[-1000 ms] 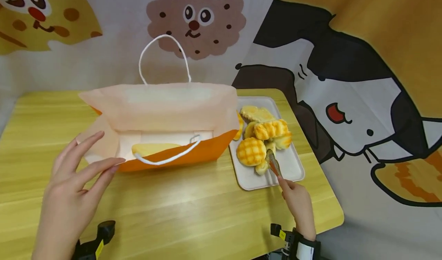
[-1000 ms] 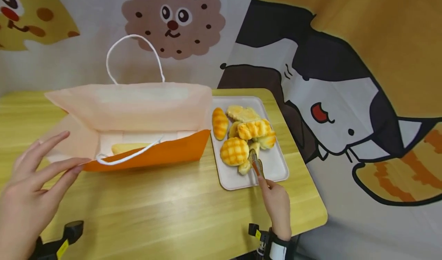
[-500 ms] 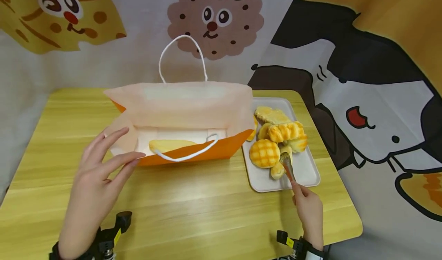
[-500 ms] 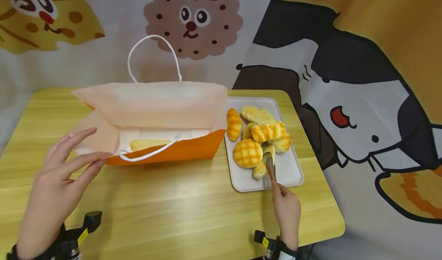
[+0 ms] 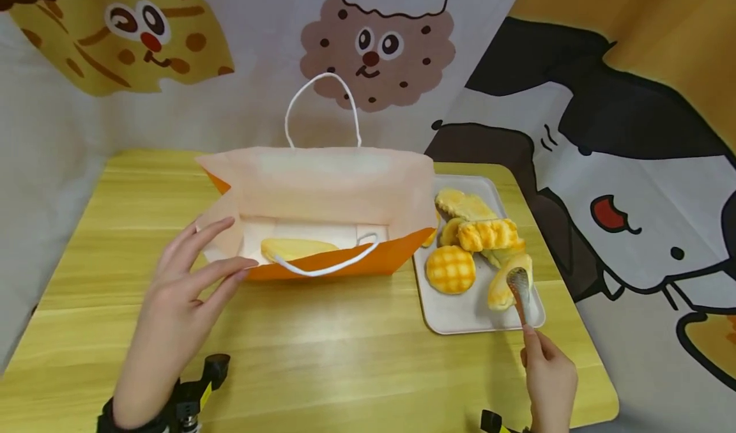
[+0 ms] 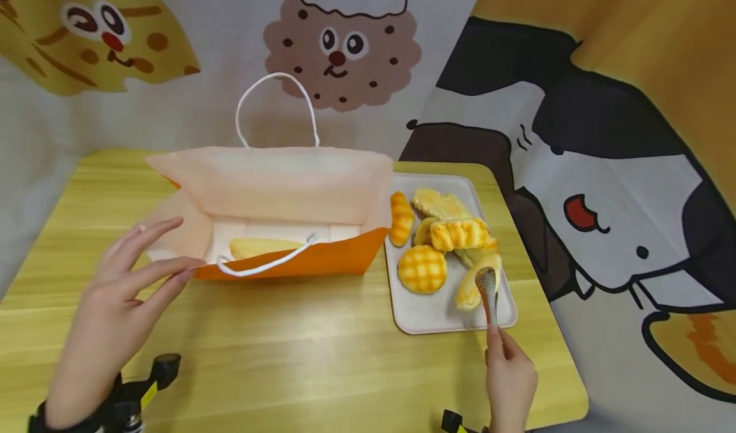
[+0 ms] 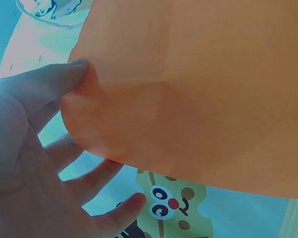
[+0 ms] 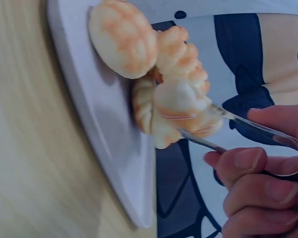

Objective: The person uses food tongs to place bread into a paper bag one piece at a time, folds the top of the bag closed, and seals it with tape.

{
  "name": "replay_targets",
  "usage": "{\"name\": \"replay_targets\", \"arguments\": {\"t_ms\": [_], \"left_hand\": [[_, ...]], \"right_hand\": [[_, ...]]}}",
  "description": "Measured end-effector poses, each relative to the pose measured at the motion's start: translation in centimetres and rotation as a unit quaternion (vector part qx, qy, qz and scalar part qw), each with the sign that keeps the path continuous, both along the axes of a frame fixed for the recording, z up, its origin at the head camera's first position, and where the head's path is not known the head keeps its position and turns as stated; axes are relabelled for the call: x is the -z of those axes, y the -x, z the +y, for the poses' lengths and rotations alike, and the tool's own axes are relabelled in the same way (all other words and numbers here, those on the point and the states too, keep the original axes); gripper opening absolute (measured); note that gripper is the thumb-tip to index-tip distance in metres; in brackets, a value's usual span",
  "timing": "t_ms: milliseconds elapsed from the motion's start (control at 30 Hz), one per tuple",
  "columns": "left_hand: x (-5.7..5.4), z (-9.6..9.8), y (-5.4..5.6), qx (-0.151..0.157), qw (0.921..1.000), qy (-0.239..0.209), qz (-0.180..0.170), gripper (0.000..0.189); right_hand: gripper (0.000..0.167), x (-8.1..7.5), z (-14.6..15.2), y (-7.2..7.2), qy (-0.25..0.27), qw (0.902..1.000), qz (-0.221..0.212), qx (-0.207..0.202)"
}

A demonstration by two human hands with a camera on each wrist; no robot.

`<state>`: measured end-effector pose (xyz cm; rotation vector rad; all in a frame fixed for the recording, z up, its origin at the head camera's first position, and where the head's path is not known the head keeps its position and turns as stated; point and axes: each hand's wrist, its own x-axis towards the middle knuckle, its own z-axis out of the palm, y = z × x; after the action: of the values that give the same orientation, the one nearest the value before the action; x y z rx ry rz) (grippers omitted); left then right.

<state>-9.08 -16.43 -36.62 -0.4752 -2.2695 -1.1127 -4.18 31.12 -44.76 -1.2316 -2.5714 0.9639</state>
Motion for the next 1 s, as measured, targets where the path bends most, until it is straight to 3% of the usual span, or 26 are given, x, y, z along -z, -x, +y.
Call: {"name": "replay_targets", "arguments": {"t_ms": [167,367,567,800,967,1000], "left_hand": [[0.0,0.1,0.0,0.000,1.0000,-0.002,0.003,0.031],[-0.1,-0.1,-0.4,-0.007,0.9999,0.011,-0.004,0.011],[0.0,0.0,-0.3,-0.007,0.9999,0.002,0.015,0.035],[-0.2,-0.3,-0.5,-0.013,0.9994,0.033,-0.007,0.038],[-0.2,-0.2,-0.7,-0.011,0.9990,0.040,-0.018,0.009],[-0.2,-0.1,-0.7,-0.010,0.9990,0.041,-0.018,0.011]], "right_hand": [[0.055,-1.4,0.2,0.1,-0.043,0.9963,0.070,0.026],[0.042,-3.7,-0.3,1.3,-0.069,0.9834,0.167,0.019],[0.028,-5.7,-3.0,2.6,-0.068,0.9627,0.260,-0.036],[0.019,-7.5,-7.5,3.8,-0.041,0.9185,0.373,-0.126],[0.028,-8.2,-10.5,4.2,-0.039,0.8809,0.420,-0.214],[0.031,-8.2,-11.1,4.3,-0.038,0.8764,0.420,-0.234]]}}
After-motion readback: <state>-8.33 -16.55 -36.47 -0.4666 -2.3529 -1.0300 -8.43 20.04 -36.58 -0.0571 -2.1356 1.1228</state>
